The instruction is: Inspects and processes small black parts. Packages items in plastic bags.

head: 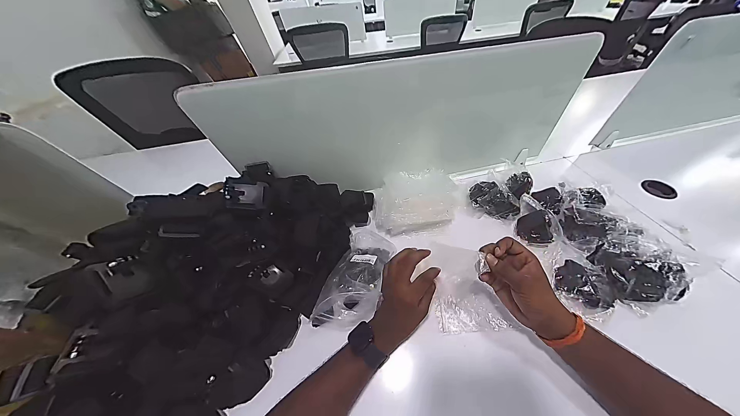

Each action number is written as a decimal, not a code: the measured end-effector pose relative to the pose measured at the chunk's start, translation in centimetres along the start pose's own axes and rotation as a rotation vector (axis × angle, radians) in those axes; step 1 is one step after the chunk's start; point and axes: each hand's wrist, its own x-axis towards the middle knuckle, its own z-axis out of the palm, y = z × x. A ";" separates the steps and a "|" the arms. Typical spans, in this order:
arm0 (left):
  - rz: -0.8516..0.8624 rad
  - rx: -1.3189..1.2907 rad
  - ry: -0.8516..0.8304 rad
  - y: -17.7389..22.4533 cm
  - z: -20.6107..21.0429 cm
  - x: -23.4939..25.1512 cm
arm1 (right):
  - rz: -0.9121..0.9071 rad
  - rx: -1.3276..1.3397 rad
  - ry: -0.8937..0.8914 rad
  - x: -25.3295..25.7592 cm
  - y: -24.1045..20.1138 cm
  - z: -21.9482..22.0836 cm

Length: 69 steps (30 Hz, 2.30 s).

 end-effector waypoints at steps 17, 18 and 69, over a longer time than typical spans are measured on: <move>-0.277 -0.697 0.188 0.7 -0.5 0.5 | 0.125 -0.532 -0.078 -1.1 1.4 1.1; -0.284 -0.710 0.177 0.8 -0.5 0.5 | 0.151 -0.521 -0.064 -1.2 1.4 1.3; -0.509 -0.840 -0.026 -0.1 -0.1 0.4 | -0.146 -0.669 -0.108 -0.7 -0.4 -5.7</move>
